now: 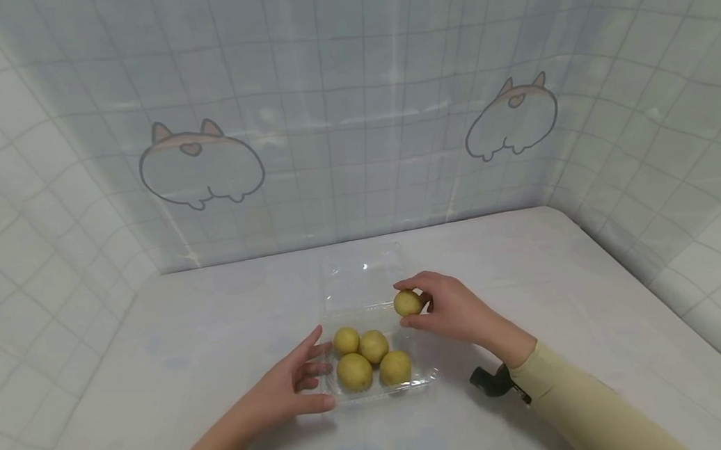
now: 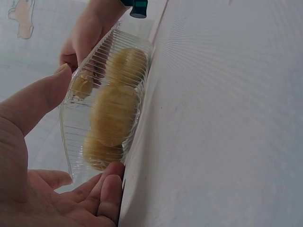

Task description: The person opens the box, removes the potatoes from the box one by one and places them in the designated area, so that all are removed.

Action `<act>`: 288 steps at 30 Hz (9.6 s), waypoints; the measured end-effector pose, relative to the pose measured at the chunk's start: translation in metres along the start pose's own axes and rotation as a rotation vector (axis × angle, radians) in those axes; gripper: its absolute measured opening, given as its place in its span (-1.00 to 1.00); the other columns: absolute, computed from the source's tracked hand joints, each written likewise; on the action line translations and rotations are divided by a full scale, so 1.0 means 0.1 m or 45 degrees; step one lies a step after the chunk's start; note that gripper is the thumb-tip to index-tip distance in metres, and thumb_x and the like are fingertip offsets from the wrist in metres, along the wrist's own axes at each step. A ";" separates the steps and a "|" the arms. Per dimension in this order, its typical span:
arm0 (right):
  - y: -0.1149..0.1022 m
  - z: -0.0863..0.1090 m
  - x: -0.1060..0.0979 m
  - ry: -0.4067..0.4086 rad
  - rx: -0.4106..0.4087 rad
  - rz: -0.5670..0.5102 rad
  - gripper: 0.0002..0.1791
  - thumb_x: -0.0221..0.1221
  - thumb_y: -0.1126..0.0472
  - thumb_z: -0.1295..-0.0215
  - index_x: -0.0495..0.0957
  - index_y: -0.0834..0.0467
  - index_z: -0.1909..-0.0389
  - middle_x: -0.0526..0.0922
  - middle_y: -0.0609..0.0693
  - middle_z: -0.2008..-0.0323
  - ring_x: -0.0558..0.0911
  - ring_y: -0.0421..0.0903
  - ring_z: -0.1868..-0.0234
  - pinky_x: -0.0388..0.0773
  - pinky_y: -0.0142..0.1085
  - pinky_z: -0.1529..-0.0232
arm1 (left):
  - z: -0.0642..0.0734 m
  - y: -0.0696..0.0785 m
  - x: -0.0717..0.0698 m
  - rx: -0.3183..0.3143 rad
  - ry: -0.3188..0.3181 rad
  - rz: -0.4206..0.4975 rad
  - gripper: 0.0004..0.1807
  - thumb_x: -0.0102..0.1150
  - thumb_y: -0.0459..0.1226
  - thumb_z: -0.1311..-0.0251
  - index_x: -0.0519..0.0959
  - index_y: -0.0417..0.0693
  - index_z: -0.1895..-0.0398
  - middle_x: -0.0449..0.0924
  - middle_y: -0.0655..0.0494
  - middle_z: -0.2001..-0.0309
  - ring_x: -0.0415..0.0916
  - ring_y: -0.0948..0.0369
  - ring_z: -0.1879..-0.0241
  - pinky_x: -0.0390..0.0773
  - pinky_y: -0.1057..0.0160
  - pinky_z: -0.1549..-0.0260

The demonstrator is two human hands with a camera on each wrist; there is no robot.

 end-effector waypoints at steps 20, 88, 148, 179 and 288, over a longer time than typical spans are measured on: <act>0.40 0.00 -0.37 0.104 0.235 -0.027 -0.42 0.49 0.03 -0.06 0.59 0.00 -0.15 0.57 -0.12 0.05 0.60 -0.08 0.18 0.60 -0.22 0.23 | 0.00 -0.03 0.00 -0.036 0.014 0.005 0.17 0.45 -0.26 -0.11 -0.20 0.02 -0.61 0.13 -0.12 -0.48 0.31 -0.03 -0.33 0.41 0.33 -0.15; 1.45 0.18 -0.47 0.014 0.651 0.075 -0.37 0.41 0.12 -0.17 0.51 0.14 -0.27 0.54 0.17 -0.12 0.52 0.10 -0.07 0.49 0.01 -0.04 | 0.04 0.01 0.04 -0.015 0.015 -0.028 0.17 0.45 -0.23 -0.12 -0.20 0.05 -0.61 0.14 -0.03 -0.49 0.33 0.02 -0.33 0.40 0.39 -0.14; 1.20 0.17 -0.70 -0.014 0.480 0.100 -0.27 0.38 0.05 -0.19 0.40 0.09 -0.38 0.46 0.15 -0.27 0.48 0.14 -0.21 0.47 0.06 -0.10 | 0.02 0.04 0.10 -0.062 0.031 -0.022 0.18 0.47 -0.20 -0.09 -0.18 0.08 -0.61 0.14 0.02 -0.49 0.35 0.07 -0.32 0.41 0.28 -0.18; 0.18 0.12 -0.35 -0.091 0.083 0.007 -0.37 0.45 0.08 -0.14 0.52 -0.02 -0.27 0.57 -0.14 -0.09 0.61 -0.10 -0.03 0.55 -0.15 -0.06 | -0.01 0.03 0.13 -0.073 0.025 -0.010 0.17 0.47 -0.19 -0.10 -0.18 0.10 -0.61 0.16 0.05 -0.49 0.35 0.09 -0.31 0.40 0.35 -0.15; -0.17 0.21 0.40 -0.503 -0.344 0.054 -0.55 0.47 0.04 -0.07 0.68 -0.10 -0.03 0.59 -0.35 0.08 0.54 -0.34 0.05 0.50 -0.32 -0.02 | -0.04 0.02 0.14 -0.039 0.026 -0.016 0.18 0.47 -0.23 -0.08 -0.18 0.09 -0.61 0.16 0.03 -0.48 0.36 0.08 -0.30 0.43 0.32 -0.15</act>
Point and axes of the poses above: each hand's wrist, its own z-axis away from the middle knuckle, its own x-axis out of the palm, y = z × x, the point moved 8 cm from there along -z, towards the middle knuckle
